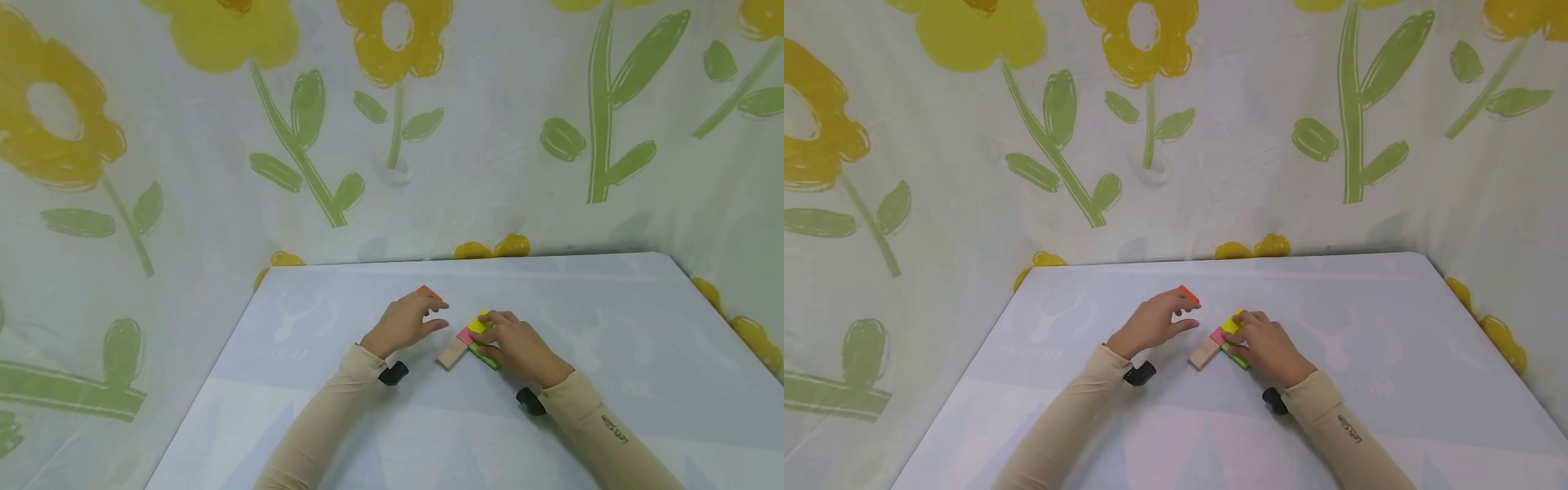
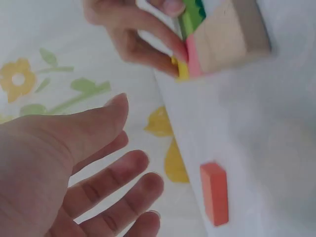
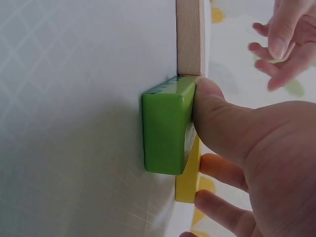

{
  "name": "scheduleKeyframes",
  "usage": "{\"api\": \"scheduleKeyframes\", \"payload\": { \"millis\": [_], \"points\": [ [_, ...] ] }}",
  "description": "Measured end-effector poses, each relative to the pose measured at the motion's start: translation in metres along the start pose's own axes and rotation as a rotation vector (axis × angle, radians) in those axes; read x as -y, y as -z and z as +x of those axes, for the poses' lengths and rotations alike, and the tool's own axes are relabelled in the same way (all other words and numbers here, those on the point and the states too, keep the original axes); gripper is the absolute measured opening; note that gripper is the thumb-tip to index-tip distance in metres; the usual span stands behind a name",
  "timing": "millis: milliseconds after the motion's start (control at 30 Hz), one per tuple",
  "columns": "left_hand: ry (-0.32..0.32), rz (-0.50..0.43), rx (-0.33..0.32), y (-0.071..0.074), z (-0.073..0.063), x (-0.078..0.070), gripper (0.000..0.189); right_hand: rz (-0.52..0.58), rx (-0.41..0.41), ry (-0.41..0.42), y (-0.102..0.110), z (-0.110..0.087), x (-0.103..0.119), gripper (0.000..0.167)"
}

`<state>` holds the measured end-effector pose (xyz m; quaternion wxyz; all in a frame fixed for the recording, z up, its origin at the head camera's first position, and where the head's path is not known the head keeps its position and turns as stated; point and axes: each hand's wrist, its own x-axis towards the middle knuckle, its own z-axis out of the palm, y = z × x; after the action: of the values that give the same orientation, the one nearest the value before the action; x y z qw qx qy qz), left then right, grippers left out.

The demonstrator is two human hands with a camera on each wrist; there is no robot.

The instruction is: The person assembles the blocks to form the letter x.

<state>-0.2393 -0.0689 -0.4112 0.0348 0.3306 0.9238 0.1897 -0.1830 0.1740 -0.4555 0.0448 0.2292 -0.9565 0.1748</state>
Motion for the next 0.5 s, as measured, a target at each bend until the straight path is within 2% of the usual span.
{"api": "scheduleKeyframes", "payload": {
  "millis": [267, 400, 500],
  "points": [
    [0.001, -0.054, -0.024, 0.016, 0.006, 0.015, 0.037, -0.002, 0.029, -0.030, -0.001, 0.000, 0.000, 0.038],
    [0.002, -0.052, -0.041, 0.022, 0.011, 0.023, 0.040, 0.003, 0.039, -0.040, 0.001, 0.001, 0.001, 0.038],
    [0.010, -0.041, -0.025, 0.024, 0.016, 0.030, 0.041, 0.009, 0.041, -0.035, 0.001, 0.001, 0.001, 0.038]
  ]
}}
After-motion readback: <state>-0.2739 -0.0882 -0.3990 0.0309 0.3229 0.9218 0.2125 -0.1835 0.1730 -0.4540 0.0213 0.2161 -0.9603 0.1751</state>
